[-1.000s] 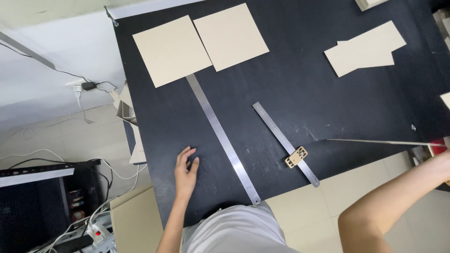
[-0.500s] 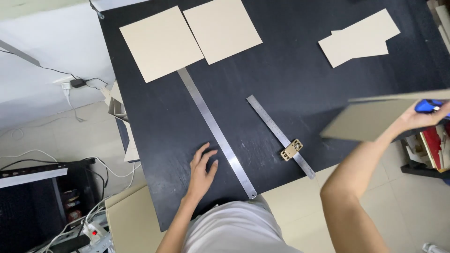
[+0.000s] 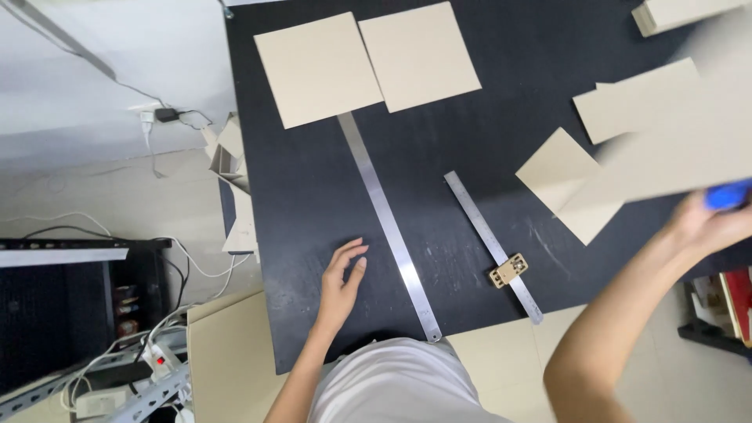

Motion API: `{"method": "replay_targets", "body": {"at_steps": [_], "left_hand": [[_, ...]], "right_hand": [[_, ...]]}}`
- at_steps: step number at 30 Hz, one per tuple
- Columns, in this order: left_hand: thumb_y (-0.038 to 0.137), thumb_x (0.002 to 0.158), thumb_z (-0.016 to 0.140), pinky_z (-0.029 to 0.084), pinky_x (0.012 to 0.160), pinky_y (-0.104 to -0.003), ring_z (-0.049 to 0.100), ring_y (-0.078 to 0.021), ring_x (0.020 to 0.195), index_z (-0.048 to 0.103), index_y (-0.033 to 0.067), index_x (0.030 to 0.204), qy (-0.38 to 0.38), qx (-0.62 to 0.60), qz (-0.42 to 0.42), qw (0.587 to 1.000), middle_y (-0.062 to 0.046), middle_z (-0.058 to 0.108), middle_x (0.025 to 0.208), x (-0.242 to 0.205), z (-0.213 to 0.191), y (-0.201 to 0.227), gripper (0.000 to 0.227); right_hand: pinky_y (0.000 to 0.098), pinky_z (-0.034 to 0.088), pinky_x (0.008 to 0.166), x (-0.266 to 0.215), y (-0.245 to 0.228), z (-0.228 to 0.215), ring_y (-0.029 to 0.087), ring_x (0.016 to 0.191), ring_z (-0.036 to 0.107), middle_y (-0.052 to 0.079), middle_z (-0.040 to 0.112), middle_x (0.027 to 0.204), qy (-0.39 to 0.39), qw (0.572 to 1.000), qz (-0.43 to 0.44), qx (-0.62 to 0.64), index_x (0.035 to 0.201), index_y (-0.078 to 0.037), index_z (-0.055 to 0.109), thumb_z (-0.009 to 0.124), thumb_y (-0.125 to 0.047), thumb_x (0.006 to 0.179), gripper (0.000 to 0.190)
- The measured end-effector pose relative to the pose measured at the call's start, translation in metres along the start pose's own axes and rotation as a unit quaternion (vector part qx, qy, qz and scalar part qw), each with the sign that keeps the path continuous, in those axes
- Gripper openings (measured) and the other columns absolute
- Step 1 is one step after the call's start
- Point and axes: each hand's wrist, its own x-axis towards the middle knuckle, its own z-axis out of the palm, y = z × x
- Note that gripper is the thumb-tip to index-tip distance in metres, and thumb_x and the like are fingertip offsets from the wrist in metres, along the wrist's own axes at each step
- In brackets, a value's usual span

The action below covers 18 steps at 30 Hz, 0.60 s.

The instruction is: Cutting cardboard sheets into smaller pieces using a utility knife and a metal ruler.

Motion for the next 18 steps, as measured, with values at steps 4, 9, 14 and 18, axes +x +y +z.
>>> {"method": "replay_targets", "body": {"at_steps": [4, 9, 14, 18], "left_hand": [[0.053, 0.099, 0.029, 0.048, 0.101, -0.034, 0.065, -0.0213, 0.122, 0.063, 0.0083, 0.129, 0.03, -0.164, -0.133, 0.977, -0.009, 0.067, 0.134, 0.008, -0.013, 0.0, 0.063], [0.082, 0.086, 0.026, 0.043, 0.102, -0.053, 0.06, -0.0315, 0.117, 0.055, 0.016, 0.133, 0.087, -0.492, -0.21, 0.84, -0.013, 0.063, 0.126, 0.024, -0.082, -0.119, 0.086], [0.081, 0.085, 0.028, 0.045, 0.101, -0.056, 0.059, -0.04, 0.124, 0.056, 0.007, 0.141, 0.059, -0.372, -0.24, 0.895, -0.025, 0.061, 0.134, 0.003, -0.156, -0.026, 0.097], [0.008, 0.083, 0.069, 0.052, 0.088, -0.046, 0.066, -0.033, 0.105, 0.057, 0.0074, 0.142, 0.074, -0.124, -0.311, 0.939, -0.018, 0.068, 0.124, -0.027, -0.193, -0.02, 0.061]], "right_hand": [[0.0117, 0.043, 0.089, -0.145, 0.014, 0.008, -0.004, 0.094, 0.057, -0.019, 0.068, 0.121, -0.035, 0.973, 0.225, -0.035, 0.135, -0.027, 0.059, 0.067, 0.009, 0.088, 0.06], [0.0257, 0.055, 0.081, -0.274, 0.056, 0.045, 0.01, 0.079, 0.062, -0.004, 0.065, 0.093, 0.03, 0.917, 0.367, -0.157, 0.118, -0.013, 0.069, 0.069, 0.009, 0.072, 0.05], [0.0219, 0.05, 0.069, -0.323, 0.077, 0.082, 0.006, 0.069, 0.058, -0.001, 0.065, 0.08, -0.104, 0.878, 0.388, -0.258, 0.113, -0.009, 0.074, 0.073, 0.011, 0.064, 0.053], [0.0291, 0.049, 0.088, -0.349, 0.096, 0.089, 0.015, 0.092, 0.066, 0.003, 0.074, 0.102, -0.34, 0.789, 0.342, -0.38, 0.105, -0.012, 0.071, 0.077, -0.009, 0.078, 0.028]]}}
